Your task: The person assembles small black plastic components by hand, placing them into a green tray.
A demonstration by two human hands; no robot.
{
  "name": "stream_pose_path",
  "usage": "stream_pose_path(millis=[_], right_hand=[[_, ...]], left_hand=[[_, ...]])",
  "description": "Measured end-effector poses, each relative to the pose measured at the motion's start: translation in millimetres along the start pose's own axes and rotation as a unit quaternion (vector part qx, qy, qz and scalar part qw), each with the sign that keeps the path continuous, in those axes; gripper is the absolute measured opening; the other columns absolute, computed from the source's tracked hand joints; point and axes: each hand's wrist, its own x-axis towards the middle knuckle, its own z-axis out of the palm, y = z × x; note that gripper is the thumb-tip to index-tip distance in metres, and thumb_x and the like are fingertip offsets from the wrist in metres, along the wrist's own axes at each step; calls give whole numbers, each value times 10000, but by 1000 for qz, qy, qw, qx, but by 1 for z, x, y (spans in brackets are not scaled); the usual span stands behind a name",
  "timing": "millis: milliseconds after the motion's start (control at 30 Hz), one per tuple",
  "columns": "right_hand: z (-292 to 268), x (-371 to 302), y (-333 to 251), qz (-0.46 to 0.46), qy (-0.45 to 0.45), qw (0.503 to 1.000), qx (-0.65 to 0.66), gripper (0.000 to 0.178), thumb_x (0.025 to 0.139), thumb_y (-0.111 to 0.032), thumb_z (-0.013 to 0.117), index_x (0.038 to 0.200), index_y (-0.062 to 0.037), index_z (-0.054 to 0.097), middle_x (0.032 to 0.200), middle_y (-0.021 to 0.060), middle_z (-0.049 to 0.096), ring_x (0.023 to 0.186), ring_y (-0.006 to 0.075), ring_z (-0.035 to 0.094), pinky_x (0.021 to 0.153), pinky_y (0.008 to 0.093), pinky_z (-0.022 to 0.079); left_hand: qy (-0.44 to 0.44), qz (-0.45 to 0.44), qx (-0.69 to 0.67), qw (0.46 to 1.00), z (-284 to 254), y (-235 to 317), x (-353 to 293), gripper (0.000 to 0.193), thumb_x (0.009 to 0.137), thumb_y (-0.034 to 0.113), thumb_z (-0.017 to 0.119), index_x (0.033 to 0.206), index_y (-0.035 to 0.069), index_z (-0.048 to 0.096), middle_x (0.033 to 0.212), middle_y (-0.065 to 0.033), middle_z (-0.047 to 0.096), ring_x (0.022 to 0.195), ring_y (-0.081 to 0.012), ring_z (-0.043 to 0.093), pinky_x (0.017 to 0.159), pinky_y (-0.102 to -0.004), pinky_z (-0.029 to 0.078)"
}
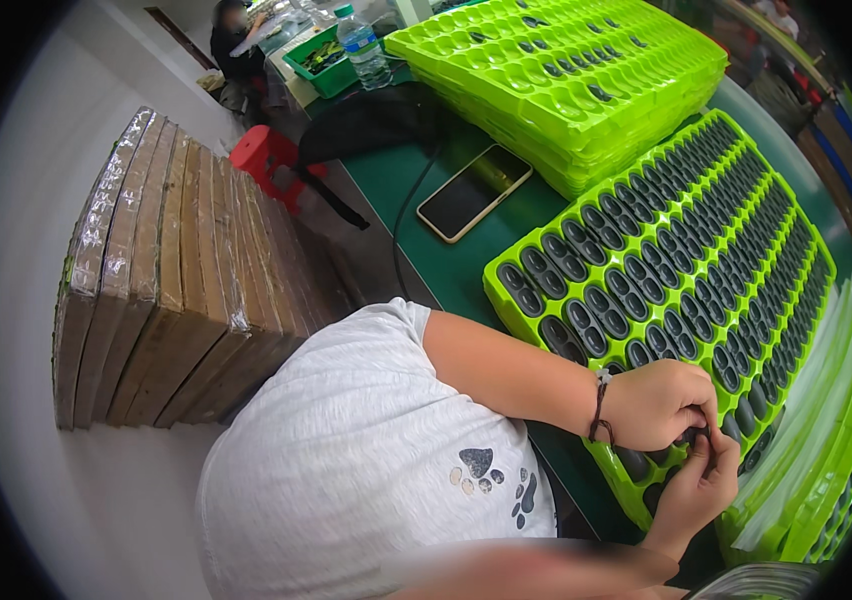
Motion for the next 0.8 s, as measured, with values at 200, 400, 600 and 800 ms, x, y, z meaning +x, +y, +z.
stream_pose_path(millis=[200,400,600,800], right_hand=[[2,0,-2,-17,8,1000,1,113,888,97,538,967,60,610,840,102,643,737,135,612,672,261,511],[3,-1,-4,-46,12,997,-53,79,883,101,527,912,49,579,825,114,626,706,171,603,644,291,507],[4,-1,1,-77,28,995,-50,88,907,80,532,966,42,584,874,98,633,725,165,599,656,277,502],[-4,6,-16,93,18,984,152,164,964,-25,539,1116,12,586,963,38,627,756,73,553,641,187,425]], left_hand=[[1,11,3,1000,1,-2,-1,102,784,-48,612,870,2,636,808,-136,614,746,-297,623,632,-365,499],[9,24,14,1000,5,-2,-3,129,759,-72,605,860,8,607,817,-140,610,752,-317,615,634,-370,494],[4,36,2,999,3,0,-2,152,774,-75,602,895,16,618,827,-131,605,752,-303,615,633,-356,491],[5,-54,-95,994,-3,12,6,120,838,4,645,956,26,639,867,-84,603,763,-220,620,665,-318,507]])
